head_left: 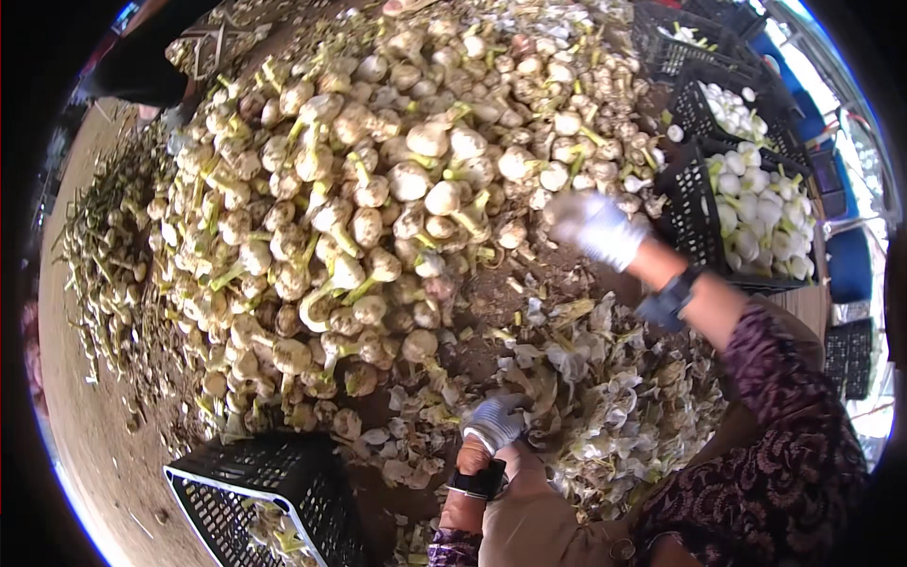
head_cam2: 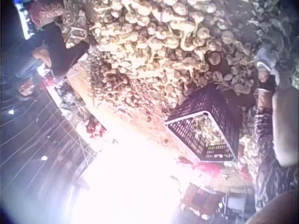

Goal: The person peels garlic bulbs by hand, removes the stems, and places the cleaned garlic into a plastic crate. They select bulbs from a large pile, strip away the outer skins, and discard the debris onto the ground.

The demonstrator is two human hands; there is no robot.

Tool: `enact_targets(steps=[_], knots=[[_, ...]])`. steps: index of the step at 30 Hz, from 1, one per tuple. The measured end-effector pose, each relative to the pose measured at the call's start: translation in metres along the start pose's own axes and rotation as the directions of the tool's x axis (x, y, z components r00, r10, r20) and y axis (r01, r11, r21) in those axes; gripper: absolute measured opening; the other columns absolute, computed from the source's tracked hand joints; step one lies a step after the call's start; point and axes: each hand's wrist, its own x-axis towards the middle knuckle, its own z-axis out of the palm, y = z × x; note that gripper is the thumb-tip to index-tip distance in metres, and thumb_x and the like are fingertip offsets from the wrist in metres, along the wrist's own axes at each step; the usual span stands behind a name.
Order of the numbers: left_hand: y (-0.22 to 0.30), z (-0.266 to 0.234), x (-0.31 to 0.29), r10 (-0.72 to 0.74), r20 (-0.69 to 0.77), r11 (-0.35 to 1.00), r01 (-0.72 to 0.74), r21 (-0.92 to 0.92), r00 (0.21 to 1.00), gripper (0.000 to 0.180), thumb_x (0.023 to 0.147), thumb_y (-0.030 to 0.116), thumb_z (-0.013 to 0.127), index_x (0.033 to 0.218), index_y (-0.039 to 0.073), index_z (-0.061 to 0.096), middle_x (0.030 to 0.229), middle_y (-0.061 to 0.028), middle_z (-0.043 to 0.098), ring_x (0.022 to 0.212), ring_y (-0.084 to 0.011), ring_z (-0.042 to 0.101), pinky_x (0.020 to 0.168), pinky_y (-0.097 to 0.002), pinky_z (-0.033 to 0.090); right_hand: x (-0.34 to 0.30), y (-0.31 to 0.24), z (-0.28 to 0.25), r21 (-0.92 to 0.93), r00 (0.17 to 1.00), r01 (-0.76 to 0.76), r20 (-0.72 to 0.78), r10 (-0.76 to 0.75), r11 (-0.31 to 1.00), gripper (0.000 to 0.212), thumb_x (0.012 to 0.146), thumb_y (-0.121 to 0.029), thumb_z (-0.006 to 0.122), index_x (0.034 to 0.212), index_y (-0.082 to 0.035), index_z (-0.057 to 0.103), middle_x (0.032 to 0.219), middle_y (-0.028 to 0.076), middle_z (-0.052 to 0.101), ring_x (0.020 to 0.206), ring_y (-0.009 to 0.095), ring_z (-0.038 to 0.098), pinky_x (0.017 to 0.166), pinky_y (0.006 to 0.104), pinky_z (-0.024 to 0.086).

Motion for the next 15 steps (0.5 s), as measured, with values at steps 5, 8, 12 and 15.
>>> enact_targets(steps=[5,8,12,15], knots=[[-0.017,-0.005,-0.025,0.049,-0.391,0.984,-0.112,-0.138,0.919,0.025,0.072,0.001,0.053,0.094,0.001,0.065,0.088,-0.0171,0.065,0.085,-0.0278,0.063,0.078,-0.0332,0.048,-0.027,-0.076,0.167,-0.245,0.750,0.494,0.606,-0.267,0.834,0.047,0.071,-0.008,0.061,0.118,-0.013,0.055,0.116,0.008,0.053,0.088,0.024,0.060,0.071,0.0333,0.053],[-0.010,-0.013,-0.037,-0.219,-0.576,0.929,-0.013,-0.370,0.788,0.023,0.073,-0.003,0.053,0.093,-0.003,0.063,0.086,-0.0144,0.065,0.082,-0.0233,0.062,0.076,-0.0311,0.048,-0.030,-0.064,0.210,-0.228,0.703,0.658,0.527,-0.477,0.718,0.041,0.074,-0.013,0.059,0.114,-0.015,0.056,0.115,0.007,0.052,0.082,0.026,0.060,0.068,0.0356,0.054],[-0.013,-0.029,-0.048,-0.184,-0.827,0.977,0.007,-0.213,0.532,0.045,0.077,-0.002,0.057,0.121,-0.003,0.047,0.106,-0.0071,0.055,0.089,-0.0134,0.055,0.079,-0.0259,0.046,-0.017,-0.063,0.203,0.363,0.964,0.010,0.243,-0.105,0.932,0.020,0.078,-0.009,0.063,0.097,-0.006,0.063,0.077,0.006,0.065,0.064,0.016,0.061,0.059,0.0274,0.052],[-0.007,-0.041,-0.039,-0.108,-0.861,0.975,-0.118,-0.190,0.497,0.058,0.074,0.000,0.063,0.128,-0.001,0.039,0.114,-0.0098,0.050,0.096,-0.0158,0.053,0.083,-0.0275,0.046,-0.021,-0.086,0.179,0.541,0.856,-0.483,0.458,0.240,0.689,0.016,0.082,-0.009,0.061,0.098,-0.004,0.062,0.087,0.005,0.065,0.069,0.011,0.060,0.058,0.0275,0.050]])
